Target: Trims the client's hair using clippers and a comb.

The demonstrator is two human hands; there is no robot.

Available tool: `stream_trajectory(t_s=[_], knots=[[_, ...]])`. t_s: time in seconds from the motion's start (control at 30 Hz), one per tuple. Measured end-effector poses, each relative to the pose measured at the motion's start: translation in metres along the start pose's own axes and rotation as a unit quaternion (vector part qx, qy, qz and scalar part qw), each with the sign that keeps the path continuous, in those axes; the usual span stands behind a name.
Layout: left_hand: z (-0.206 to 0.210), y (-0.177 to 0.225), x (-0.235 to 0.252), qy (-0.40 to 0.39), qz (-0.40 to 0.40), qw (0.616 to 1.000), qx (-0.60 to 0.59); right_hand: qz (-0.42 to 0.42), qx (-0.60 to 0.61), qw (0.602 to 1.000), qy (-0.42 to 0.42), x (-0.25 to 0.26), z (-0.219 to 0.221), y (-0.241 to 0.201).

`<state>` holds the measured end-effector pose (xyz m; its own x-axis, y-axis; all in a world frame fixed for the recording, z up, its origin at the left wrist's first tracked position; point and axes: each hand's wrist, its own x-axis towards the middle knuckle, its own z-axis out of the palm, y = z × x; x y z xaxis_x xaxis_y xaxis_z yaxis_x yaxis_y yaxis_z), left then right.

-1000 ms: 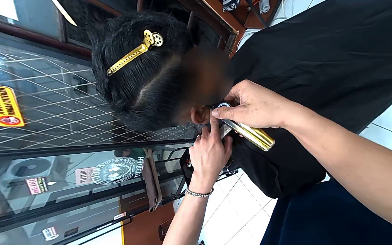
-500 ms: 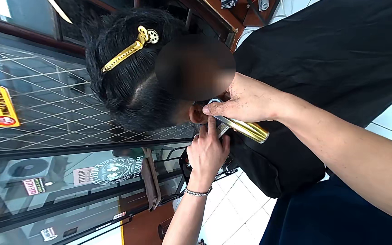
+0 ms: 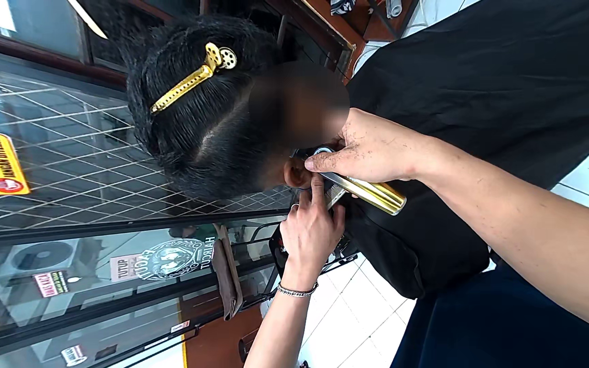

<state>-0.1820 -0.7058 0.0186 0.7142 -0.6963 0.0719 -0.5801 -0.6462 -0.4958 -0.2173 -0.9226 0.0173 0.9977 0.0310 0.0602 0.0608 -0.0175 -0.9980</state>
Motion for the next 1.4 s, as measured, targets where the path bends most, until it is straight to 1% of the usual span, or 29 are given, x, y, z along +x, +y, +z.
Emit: stream_trajectory(t_s=[0.1, 0.13, 0.27, 0.43, 0.5, 0.6, 0.7, 0.77, 0.9, 1.03, 1.13, 1.27, 1.4], knots=[[0.0, 0.0, 0.0, 0.0, 0.004, 1.0, -0.001, -0.042, -0.038, 0.998, 0.017, 0.0, 0.001, 0.0], [-0.001, 0.0, 0.0, -0.001, 0.003, 1.0, -0.002, -0.044, -0.053, 0.997, 0.016, -0.001, 0.001, 0.0], [0.0, 0.0, -0.001, -0.001, 0.002, 1.0, -0.006, -0.004, -0.062, 0.998, 0.015, -0.002, 0.001, 0.0], [0.001, 0.0, -0.001, 0.008, 0.006, 1.0, -0.014, -0.047, -0.093, 0.994, 0.025, -0.004, 0.003, -0.002], [0.0, -0.001, -0.001, 0.003, 0.005, 1.0, -0.01, -0.038, -0.114, 0.992, 0.028, -0.006, 0.005, -0.003], [0.001, 0.0, -0.001, 0.001, 0.006, 1.0, -0.009, -0.023, -0.112, 0.993, 0.04, -0.007, 0.007, -0.004], [0.002, -0.001, -0.002, 0.009, 0.011, 1.0, -0.012, -0.04, -0.102, 0.993, 0.053, -0.009, 0.01, -0.006], [0.002, -0.001, -0.002, 0.012, 0.013, 1.0, -0.015, -0.047, -0.102, 0.992, 0.049, -0.01, 0.011, -0.006], [0.003, -0.001, -0.001, 0.012, 0.01, 1.0, -0.011, -0.027, -0.109, 0.992, 0.051, -0.008, 0.011, -0.005], [0.002, -0.001, -0.002, 0.008, 0.01, 1.0, -0.014, -0.053, -0.114, 0.991, 0.051, -0.01, 0.012, -0.007], [0.002, -0.001, -0.002, 0.009, 0.01, 1.0, -0.009, -0.039, -0.115, 0.991, 0.059, -0.009, 0.014, -0.005], [0.003, -0.001, -0.003, 0.017, 0.013, 1.0, -0.015, -0.063, -0.105, 0.991, 0.056, -0.01, 0.015, -0.006], [0.001, -0.001, -0.002, 0.006, 0.011, 1.0, -0.014, -0.047, -0.115, 0.99, 0.061, -0.01, 0.015, -0.006]])
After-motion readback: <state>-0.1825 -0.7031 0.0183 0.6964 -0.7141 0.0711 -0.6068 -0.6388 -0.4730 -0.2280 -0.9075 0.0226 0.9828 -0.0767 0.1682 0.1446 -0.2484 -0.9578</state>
